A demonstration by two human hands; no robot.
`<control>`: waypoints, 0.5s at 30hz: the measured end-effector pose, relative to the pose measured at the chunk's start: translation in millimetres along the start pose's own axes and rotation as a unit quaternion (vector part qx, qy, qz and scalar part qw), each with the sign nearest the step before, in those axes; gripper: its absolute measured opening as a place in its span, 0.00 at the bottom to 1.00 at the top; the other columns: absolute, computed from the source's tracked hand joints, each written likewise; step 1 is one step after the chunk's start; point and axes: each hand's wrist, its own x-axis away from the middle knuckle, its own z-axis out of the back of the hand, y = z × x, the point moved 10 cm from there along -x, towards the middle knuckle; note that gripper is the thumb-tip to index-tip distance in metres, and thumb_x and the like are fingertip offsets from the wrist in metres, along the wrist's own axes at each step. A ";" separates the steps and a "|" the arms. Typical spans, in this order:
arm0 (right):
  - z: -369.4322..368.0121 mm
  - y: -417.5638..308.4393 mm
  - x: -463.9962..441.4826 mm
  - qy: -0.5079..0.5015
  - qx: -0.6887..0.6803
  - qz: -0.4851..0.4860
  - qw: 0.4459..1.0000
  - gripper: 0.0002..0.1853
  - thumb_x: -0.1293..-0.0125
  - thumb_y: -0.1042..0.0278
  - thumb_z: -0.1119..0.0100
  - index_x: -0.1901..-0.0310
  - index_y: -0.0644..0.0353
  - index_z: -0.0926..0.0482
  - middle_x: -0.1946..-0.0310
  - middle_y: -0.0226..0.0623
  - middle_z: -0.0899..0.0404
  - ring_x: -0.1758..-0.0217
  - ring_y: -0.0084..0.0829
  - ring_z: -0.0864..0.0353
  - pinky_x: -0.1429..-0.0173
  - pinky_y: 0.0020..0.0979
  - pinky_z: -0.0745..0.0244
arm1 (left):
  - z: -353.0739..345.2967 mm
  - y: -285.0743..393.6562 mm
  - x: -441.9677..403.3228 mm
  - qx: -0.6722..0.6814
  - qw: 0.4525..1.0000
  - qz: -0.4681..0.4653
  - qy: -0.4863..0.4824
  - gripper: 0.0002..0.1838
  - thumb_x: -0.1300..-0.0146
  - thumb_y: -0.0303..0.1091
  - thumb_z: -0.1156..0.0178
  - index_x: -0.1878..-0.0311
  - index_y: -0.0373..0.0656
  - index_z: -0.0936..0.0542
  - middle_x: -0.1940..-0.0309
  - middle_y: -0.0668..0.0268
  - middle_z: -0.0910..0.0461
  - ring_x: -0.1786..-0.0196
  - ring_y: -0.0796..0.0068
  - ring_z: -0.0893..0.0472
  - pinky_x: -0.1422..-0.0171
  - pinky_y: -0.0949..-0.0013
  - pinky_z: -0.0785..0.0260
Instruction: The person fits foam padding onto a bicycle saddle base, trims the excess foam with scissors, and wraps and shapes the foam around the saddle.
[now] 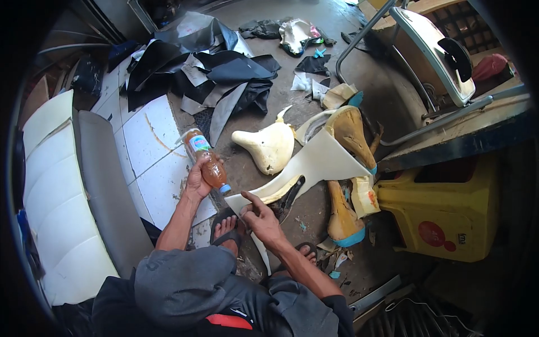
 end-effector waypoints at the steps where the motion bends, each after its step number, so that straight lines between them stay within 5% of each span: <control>1: -9.4 8.1 -0.8 -0.010 -0.053 -0.025 0.998 0.35 0.35 0.78 0.48 0.24 0.60 0.39 0.59 0.31 0.24 0.69 0.20 0.26 0.66 0.24 0.26 | -8.4 6.2 2.9 0.014 0.999 -0.030 -0.018 0.19 0.40 0.34 0.31 0.48 0.40 0.24 0.59 0.62 0.18 0.57 0.65 0.15 0.48 0.58 0.19; 3: -22.8 24.2 -5.0 -0.030 -0.137 -0.077 0.987 0.42 0.36 0.79 0.48 0.20 0.57 0.50 0.59 0.35 0.22 0.72 0.23 0.25 0.69 0.25 0.25 | -28.9 20.2 10.7 0.029 0.995 -0.084 -0.039 0.17 0.39 0.32 0.32 0.48 0.40 0.24 0.61 0.64 0.19 0.58 0.67 0.15 0.50 0.59 0.19; 9: -41.1 18.7 -7.6 -0.072 -0.296 -0.101 0.947 0.47 0.37 0.79 0.48 0.18 0.54 0.57 0.59 0.34 0.23 0.70 0.22 0.25 0.69 0.27 0.25 | -54.3 29.1 26.7 0.019 0.990 -0.137 -0.034 0.20 0.40 0.27 0.33 0.46 0.41 0.27 0.59 0.64 0.21 0.59 0.68 0.17 0.53 0.61 0.19; 11: -37.7 17.3 -6.1 -0.064 -0.314 -0.104 0.942 0.45 0.37 0.79 0.48 0.19 0.55 0.54 0.59 0.33 0.24 0.70 0.22 0.25 0.69 0.27 0.26 | -57.3 21.5 26.0 0.000 0.989 -0.137 -0.046 0.23 0.40 0.27 0.33 0.43 0.41 0.29 0.56 0.64 0.22 0.57 0.68 0.17 0.51 0.62 0.19; 13: -31.0 17.8 -5.1 -0.057 -0.332 -0.108 0.935 0.43 0.36 0.78 0.48 0.19 0.55 0.51 0.60 0.33 0.24 0.69 0.22 0.26 0.68 0.28 0.26 | -37.8 34.4 30.0 -0.072 0.958 -0.270 0.066 0.32 0.42 0.30 0.30 0.39 0.43 0.38 0.54 0.62 0.24 0.56 0.69 0.18 0.51 0.66 0.21; 15: -25.8 9.0 -1.3 -0.101 -0.321 -0.085 0.938 0.37 0.35 0.77 0.49 0.23 0.57 0.41 0.61 0.31 0.26 0.70 0.22 0.26 0.68 0.28 0.26 | -25.9 38.0 27.5 -0.146 0.944 -0.276 0.105 0.37 0.43 0.30 0.29 0.37 0.41 0.42 0.49 0.59 0.28 0.49 0.68 0.22 0.44 0.64 0.25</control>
